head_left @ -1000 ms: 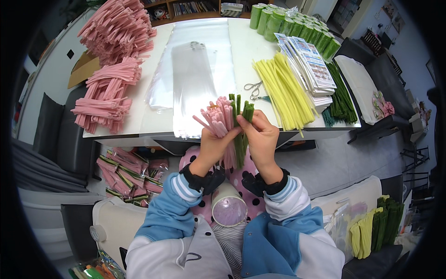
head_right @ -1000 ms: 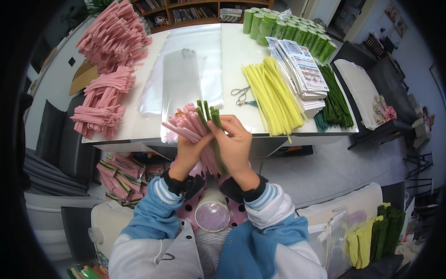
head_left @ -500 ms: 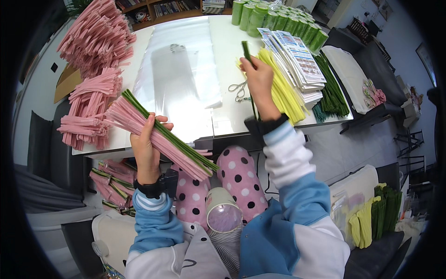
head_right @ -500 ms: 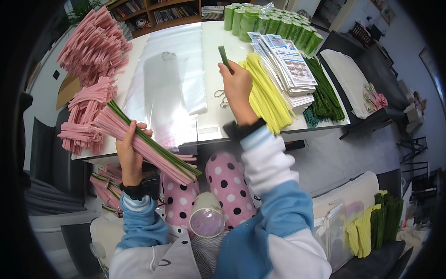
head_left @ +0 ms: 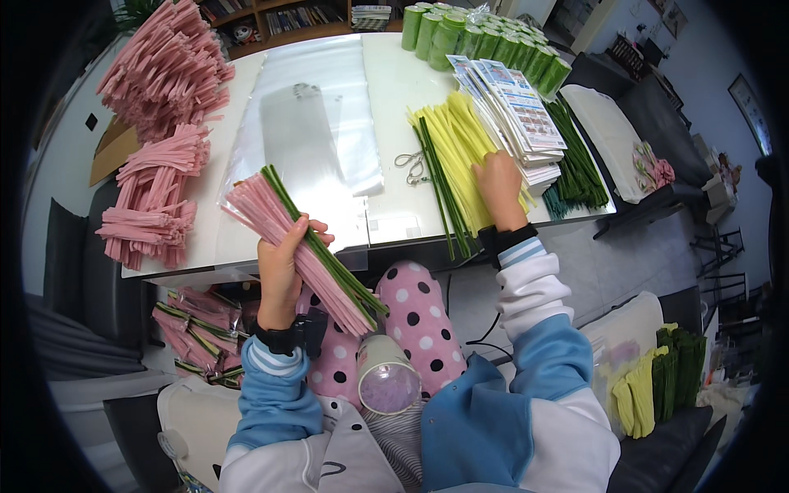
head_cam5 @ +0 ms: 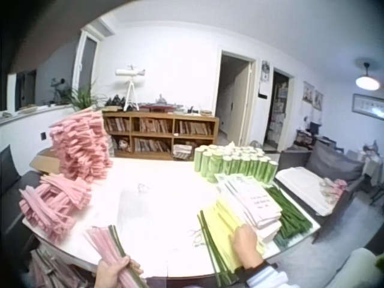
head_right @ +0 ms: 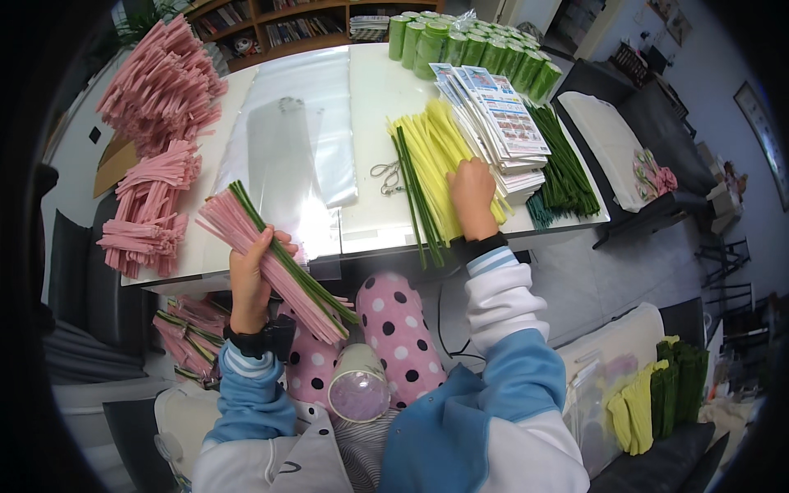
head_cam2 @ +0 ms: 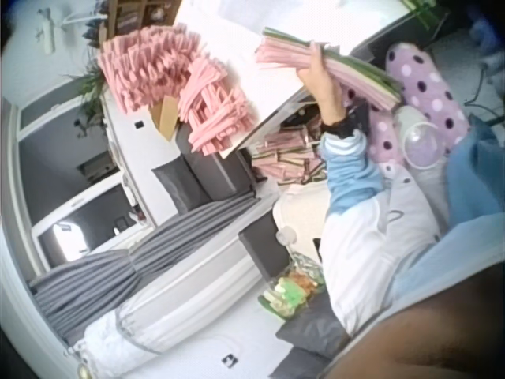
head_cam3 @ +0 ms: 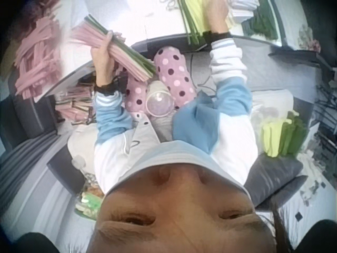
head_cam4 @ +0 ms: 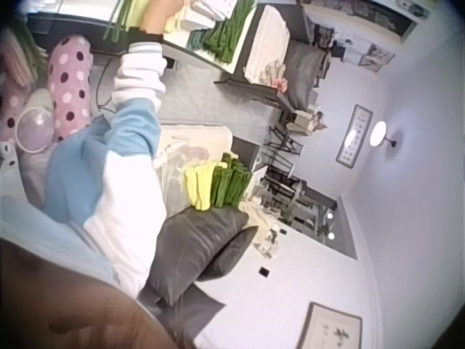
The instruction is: The person gathers pink, green, and yellow decorative strips, aligns them into bundles, and secures each bundle with a rubber band. The person repeats this process multiple times, placing finished bundles aside.
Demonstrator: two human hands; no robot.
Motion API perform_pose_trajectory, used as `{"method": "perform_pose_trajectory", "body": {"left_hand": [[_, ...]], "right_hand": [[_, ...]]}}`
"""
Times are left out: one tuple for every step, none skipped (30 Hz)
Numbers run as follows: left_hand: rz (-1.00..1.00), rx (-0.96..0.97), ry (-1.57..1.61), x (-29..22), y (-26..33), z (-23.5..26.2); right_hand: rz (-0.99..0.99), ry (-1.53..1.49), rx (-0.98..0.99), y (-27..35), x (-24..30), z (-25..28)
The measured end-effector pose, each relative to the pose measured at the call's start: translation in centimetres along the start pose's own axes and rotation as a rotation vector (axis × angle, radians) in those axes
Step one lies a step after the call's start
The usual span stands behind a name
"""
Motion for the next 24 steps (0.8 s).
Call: {"method": "perform_pose_trajectory", "body": {"left_hand": [[0.010,-0.004,-0.018,0.2,0.1,-0.3],[0.021,0.006,-0.018,0.4,0.2,-0.7],[0.033,0.016,-0.021,0.6,0.3,-1.0],[0.040,0.023,-0.030,0.6,0.5,-1.2],[0.038,0.021,-0.033,0.6,0.6,-1.3],[0.036,0.018,-0.036,0.5,0.7,-1.4],[0.039,0.032,-0.015,0.5,0.9,-1.6],[0.040,0.015,-0.043,0.4,0.9,-1.5],[0.042,0.015,-0.045,0.3,1.0,-1.6],[0.048,0.023,-0.028,0.3,1.0,-1.6],[0.041,0.010,-0.047,0.3,1.0,-1.6],[0.038,0.006,-0.047,0.2,1.1,-1.6],[0.035,0.023,-0.022,0.2,1.1,-1.7],[0.038,0.005,-0.047,0.3,1.1,-1.6],[0.039,0.007,-0.046,0.4,1.0,-1.6],[0.043,0.024,-0.023,0.5,1.0,-1.8],[0.043,0.012,-0.046,0.5,1.0,-1.7],[0.044,0.016,-0.048,0.6,1.0,-1.7],[0.053,0.023,-0.041,0.6,1.0,-1.8],[0.055,0.050,-0.042,0.6,1.0,-2.1],[0.047,0.056,-0.057,0.5,0.9,-2.3],[0.043,0.064,-0.064,0.4,0.9,-2.5],[0.051,0.073,-0.064,0.3,0.9,-2.8],[0.036,0.095,-0.046,0.0,1.0,-3.2]], "right_hand": [[0.033,-0.016,-0.073,0.1,0.6,0.2],[0.060,-0.040,-0.122,0.4,1.1,0.2],[0.079,-0.065,-0.163,0.6,1.6,0.1],[0.130,-0.110,-0.272,0.9,2.2,0.5],[0.099,-0.059,-0.205,0.9,2.2,-0.3],[0.091,-0.016,-0.181,0.8,2.4,-0.9],[0.079,0.029,-0.128,0.9,2.4,-1.6],[0.002,0.012,-0.015,0.4,1.8,-2.6],[-0.018,-0.005,0.011,0.1,1.5,-2.9],[-0.044,-0.023,0.078,-0.2,1.1,-3.5],[-0.072,-0.034,0.128,-0.5,0.6,-3.9],[-0.088,-0.110,0.103,-0.8,0.2,-3.7],[-0.105,-0.178,0.060,-1.2,-0.2,-3.4],[-0.122,-0.251,0.034,-1.6,-0.6,-3.1],[-0.167,-0.336,-0.021,-1.9,-1.3,-2.5],[-0.211,-0.426,-0.057,-2.1,-1.8,-2.0],[-0.254,-0.517,-0.092,-2.2,-2.4,-1.4],[-0.293,-0.674,-0.132,-2.2,-2.7,-0.8],[-0.266,-0.836,-0.105,-2.1,-2.3,-0.4],[-0.285,-0.984,-0.071,-1.7,-2.1,0.0],[-0.326,-1.133,-0.027,-1.2,-1.8,0.4],[-0.278,-1.214,-0.038,-0.6,-1.0,1.5],[-0.252,-1.253,-0.045,0.4,-0.3,2.7],[-0.232,-1.303,-0.041,1.6,0.4,3.9]]}}
Point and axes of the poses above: each hand's wrist, its own y-axis away from the middle knuckle, its own z-axis out of the back of the hand, x = y × z, the point moved 7 cm from there along -y, towards the middle knuckle
